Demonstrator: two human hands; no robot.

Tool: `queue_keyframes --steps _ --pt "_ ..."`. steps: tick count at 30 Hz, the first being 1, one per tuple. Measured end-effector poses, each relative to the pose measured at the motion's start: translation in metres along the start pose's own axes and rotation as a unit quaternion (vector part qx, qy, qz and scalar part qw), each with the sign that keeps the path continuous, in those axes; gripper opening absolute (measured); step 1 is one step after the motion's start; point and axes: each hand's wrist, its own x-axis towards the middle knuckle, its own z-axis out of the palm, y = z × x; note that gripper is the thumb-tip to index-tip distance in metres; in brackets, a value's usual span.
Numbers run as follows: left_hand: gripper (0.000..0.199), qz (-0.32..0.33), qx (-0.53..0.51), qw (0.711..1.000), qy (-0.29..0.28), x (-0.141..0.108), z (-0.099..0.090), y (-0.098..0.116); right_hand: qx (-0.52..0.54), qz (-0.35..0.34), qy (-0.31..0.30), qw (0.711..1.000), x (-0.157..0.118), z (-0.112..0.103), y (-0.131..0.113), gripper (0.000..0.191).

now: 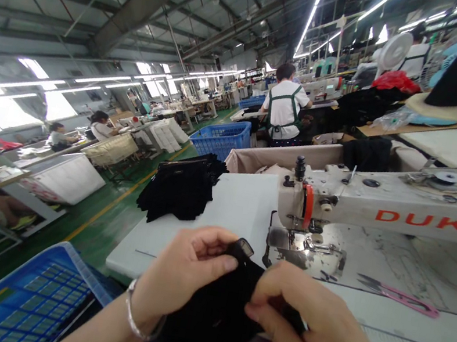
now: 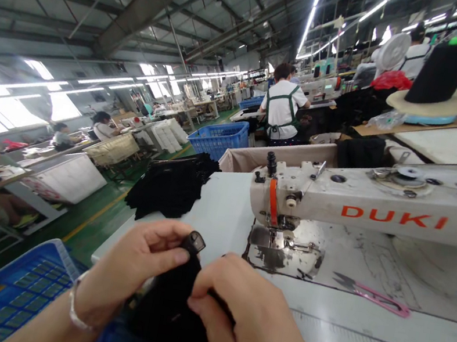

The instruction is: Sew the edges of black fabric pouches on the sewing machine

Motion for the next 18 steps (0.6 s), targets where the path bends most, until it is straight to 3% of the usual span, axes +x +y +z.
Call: queue_keyframes --steps 3,5,7,8,12,18 --pt "0.023 -0.013 0.032 0.995 -0.089 0.015 -0.014 0.006 0.065 -0.09 -0.06 0.992 -0.008 0.005 0.007 0.03" --pt "0.025 -0.031 0.068 0.988 -0.136 0.031 -0.016 -0.012 0.033 -0.105 -0.08 0.991 -0.013 0.016 0.028 0.042" --pt "0.023 -0.028 0.13 0.979 -0.154 0.051 -0.012 -0.045 -0.079 -0.111 -0.075 0.988 -0.016 0.031 0.059 0.045" --pt "0.024 -0.016 0.18 0.972 -0.148 0.063 -0.008 -0.064 -0.169 -0.13 -0.069 0.975 -0.015 0.038 0.076 0.043" --pt "0.027 0.016 0.262 0.962 -0.082 0.113 0.018 -0.124 -0.275 -0.124 -0.057 0.952 0.003 0.05 0.135 0.028" --pt "0.022 0.102 0.36 0.927 0.005 0.178 0.057 -0.148 -0.361 -0.121 -0.066 0.922 0.03 0.014 0.177 0.026"
